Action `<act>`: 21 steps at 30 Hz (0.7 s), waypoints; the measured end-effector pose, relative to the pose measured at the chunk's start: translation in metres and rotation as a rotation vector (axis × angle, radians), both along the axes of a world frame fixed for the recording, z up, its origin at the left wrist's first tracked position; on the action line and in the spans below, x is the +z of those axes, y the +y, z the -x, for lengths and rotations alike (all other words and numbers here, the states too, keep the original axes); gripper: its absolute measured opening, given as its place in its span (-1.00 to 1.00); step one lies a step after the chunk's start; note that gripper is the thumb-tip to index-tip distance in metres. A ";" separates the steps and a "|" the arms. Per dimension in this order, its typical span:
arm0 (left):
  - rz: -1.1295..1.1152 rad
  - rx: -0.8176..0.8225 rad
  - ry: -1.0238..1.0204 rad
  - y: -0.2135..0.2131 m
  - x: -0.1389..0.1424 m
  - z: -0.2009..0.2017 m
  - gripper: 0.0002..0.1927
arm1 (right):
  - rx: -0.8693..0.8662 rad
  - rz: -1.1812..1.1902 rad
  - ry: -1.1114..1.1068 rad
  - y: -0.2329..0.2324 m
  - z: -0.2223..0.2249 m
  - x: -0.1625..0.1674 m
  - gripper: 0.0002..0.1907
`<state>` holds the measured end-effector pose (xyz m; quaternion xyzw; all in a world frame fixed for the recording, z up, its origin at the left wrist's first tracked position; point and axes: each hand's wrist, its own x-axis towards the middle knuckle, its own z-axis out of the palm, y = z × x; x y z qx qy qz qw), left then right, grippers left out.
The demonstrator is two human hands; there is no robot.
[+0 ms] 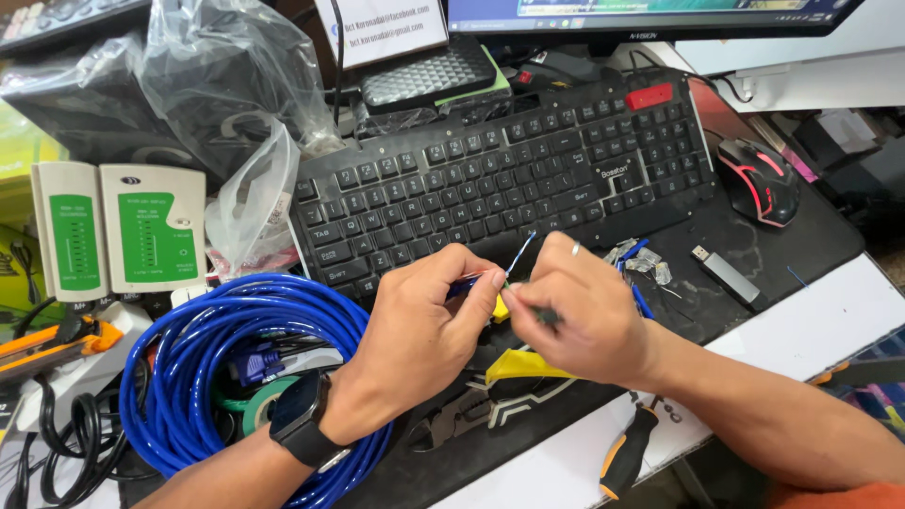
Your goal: The person cuts the end of a blue ethernet cable with pliers, uses a yellow-handled stripping tool to remove the cable jacket, then separates and straightens the colored inner wires by hand, arranging them in order on the desk. The clip ends while the person is still aligning the untwisted wire pairs.
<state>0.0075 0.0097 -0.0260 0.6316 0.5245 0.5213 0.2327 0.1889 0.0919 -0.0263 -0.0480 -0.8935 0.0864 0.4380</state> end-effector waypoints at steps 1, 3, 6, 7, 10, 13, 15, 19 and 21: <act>0.005 0.009 -0.003 -0.001 0.000 0.000 -0.85 | -0.001 -0.029 -0.002 0.000 0.000 0.000 -0.73; -0.050 0.021 0.000 0.000 0.000 -0.001 -0.85 | -0.007 -0.080 -0.007 -0.002 -0.001 0.000 -0.72; -0.030 0.050 -0.021 0.000 0.000 -0.002 -0.84 | 0.016 -0.100 0.000 -0.003 0.000 0.000 -0.72; -0.004 0.059 -0.032 0.001 0.000 -0.002 -0.84 | 0.021 -0.100 -0.001 -0.004 0.000 0.000 -0.72; 0.024 0.077 -0.051 0.002 0.000 -0.002 -0.83 | 0.031 -0.098 0.005 -0.003 0.001 0.000 -0.71; 0.084 0.123 -0.086 0.002 -0.001 -0.001 -0.81 | 0.036 -0.078 0.026 -0.004 0.000 0.000 -0.71; 0.014 0.099 -0.138 0.003 -0.003 0.001 -0.82 | 0.067 -0.063 0.042 -0.005 -0.001 0.001 -0.72; -0.027 0.173 -0.195 0.010 -0.005 0.009 -0.81 | 0.172 -0.009 0.046 -0.007 -0.005 -0.002 -0.74; -0.005 0.146 -0.177 0.009 -0.007 0.009 -0.82 | 0.181 0.079 0.038 -0.006 -0.010 -0.004 -0.80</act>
